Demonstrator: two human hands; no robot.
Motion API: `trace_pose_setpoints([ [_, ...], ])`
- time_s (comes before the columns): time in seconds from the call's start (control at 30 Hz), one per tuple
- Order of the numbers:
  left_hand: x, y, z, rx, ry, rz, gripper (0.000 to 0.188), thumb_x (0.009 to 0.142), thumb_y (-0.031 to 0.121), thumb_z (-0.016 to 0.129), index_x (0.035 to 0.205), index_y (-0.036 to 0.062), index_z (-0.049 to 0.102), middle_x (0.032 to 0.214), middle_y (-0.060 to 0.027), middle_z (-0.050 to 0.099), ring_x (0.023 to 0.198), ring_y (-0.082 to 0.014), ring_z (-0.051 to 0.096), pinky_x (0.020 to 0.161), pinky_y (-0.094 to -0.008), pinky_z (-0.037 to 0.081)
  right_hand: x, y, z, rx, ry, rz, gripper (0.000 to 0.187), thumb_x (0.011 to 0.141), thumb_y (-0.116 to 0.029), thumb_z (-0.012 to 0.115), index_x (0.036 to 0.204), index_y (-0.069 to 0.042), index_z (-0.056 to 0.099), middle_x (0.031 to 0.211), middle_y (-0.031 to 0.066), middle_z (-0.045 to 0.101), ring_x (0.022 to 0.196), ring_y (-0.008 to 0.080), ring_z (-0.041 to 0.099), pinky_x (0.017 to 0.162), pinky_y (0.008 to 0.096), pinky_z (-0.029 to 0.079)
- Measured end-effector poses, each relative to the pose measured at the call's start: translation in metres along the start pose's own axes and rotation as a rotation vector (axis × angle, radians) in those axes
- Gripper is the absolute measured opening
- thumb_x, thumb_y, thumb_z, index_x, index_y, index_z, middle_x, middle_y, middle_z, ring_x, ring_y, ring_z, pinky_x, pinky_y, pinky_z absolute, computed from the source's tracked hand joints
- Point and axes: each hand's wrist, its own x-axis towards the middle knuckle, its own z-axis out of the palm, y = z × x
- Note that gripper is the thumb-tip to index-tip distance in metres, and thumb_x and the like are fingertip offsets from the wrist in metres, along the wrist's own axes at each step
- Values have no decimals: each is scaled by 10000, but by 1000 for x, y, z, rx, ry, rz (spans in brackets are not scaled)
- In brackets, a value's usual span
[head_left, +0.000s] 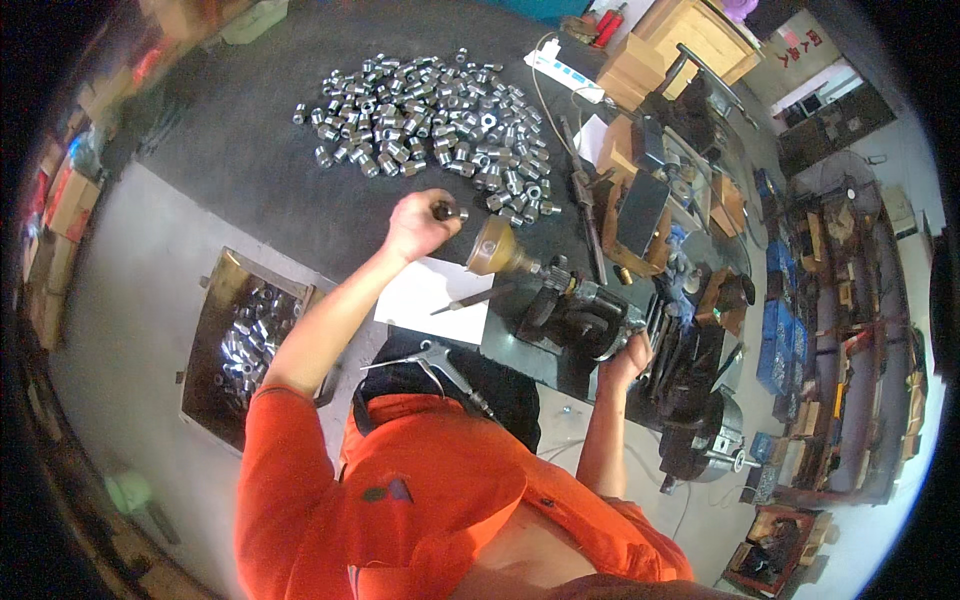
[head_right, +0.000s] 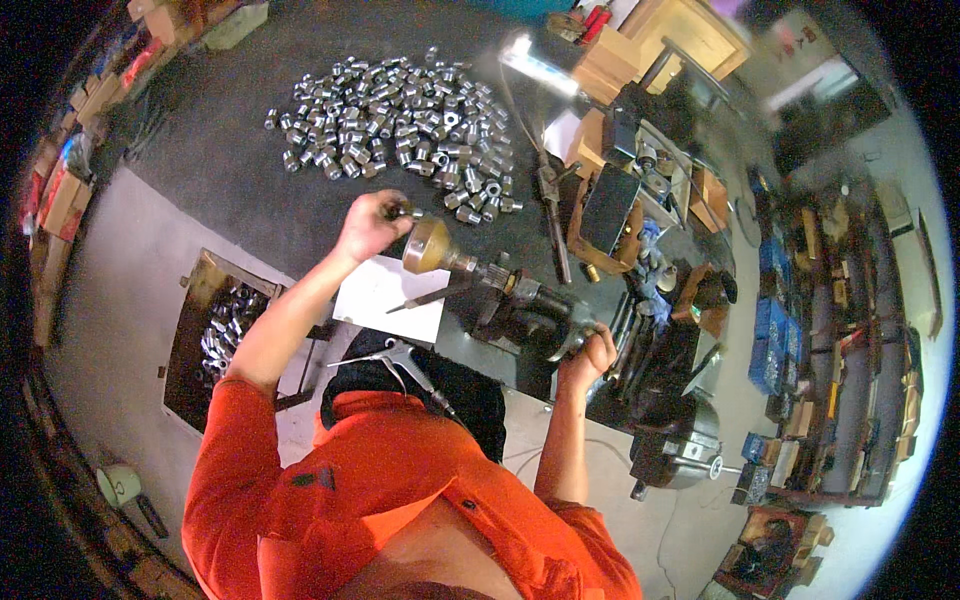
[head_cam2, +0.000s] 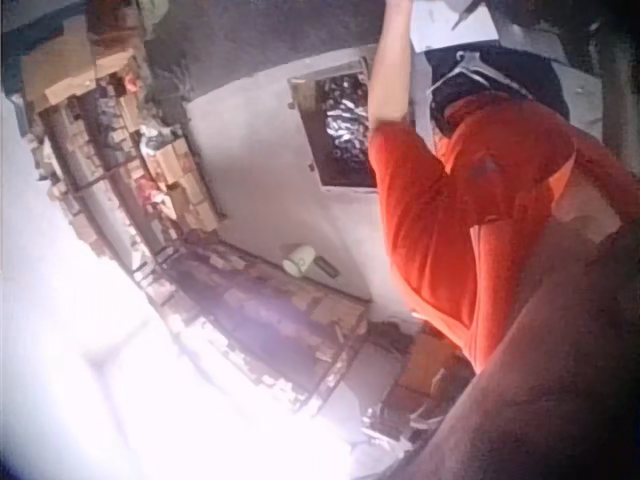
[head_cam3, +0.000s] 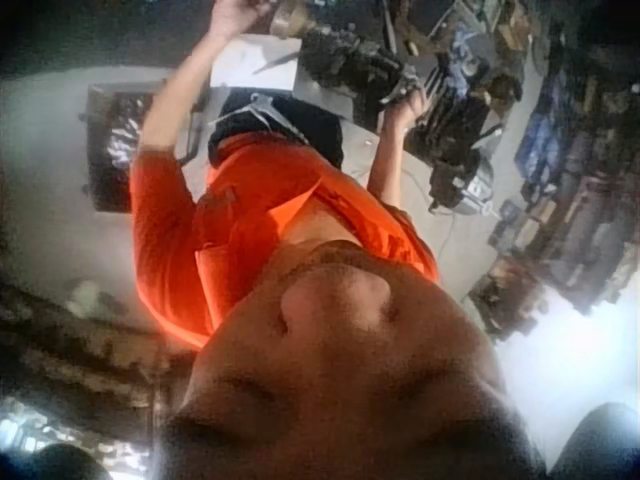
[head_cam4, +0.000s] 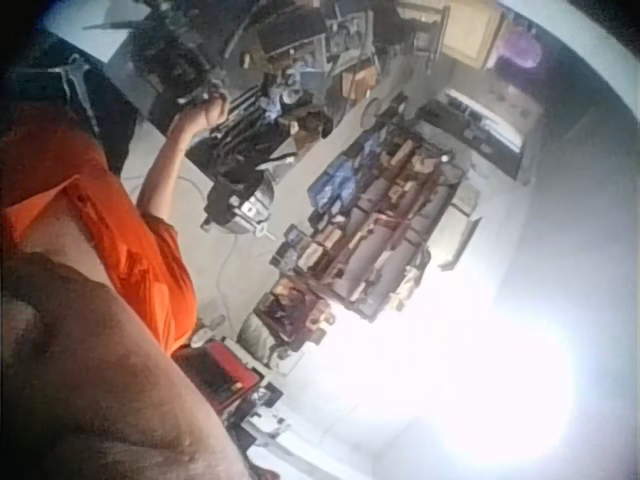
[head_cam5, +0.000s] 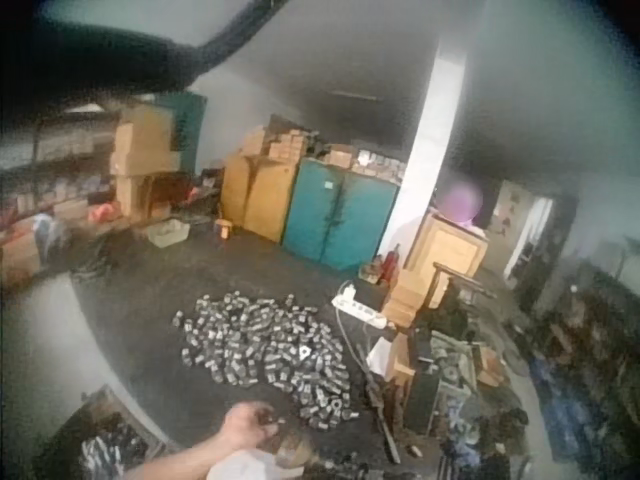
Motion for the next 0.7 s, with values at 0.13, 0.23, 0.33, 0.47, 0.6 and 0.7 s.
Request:
trace_pose_setpoints([
  [0.13,-41,45,-51,64,-107,-75,201,648,104,624,816,-3,591,701,-120,603,638,-166,583,606,-281,446,-8,-12,8,-66,19,16,190,711,-121,440,799,12,543,725,44,541,624,120,499,555,231,412],
  [0.23,-64,67,-67,304,-129,114,219,615,162,629,757,4,578,688,-139,570,667,-282,576,591,-339,449,-9,-13,11,-11,45,33,172,728,-118,426,785,7,530,694,30,527,599,98,483,516,209,378],
  [0.33,-76,72,-64,417,-50,250,228,591,183,630,735,16,571,685,-133,544,667,-323,550,585,-380,446,-8,-11,10,-16,21,61,176,731,-109,418,792,12,530,688,26,522,580,87,471,503,201,367],
  [0.47,-81,78,-53,458,-31,284,247,565,171,635,750,20,572,698,-123,534,654,-315,550,592,-389,452,-13,-18,18,-21,46,93,180,733,-104,410,803,4,536,684,18,517,553,81,451,493,195,358],
  [0.6,-87,76,-46,445,-52,266,260,552,165,643,748,11,569,706,-121,538,661,-305,557,603,-382,458,-12,-14,9,-43,57,92,186,728,-112,411,809,-6,540,680,1,504,539,63,416,473,182,328],
  [0.7,-90,73,-45,459,-61,260,259,556,172,641,746,12,569,704,-119,539,658,-296,564,598,-374,462,-11,-9,4,-38,57,48,165,722,-97,408,785,-12,534,675,-4,501,508,50,396,431,173,292],
])
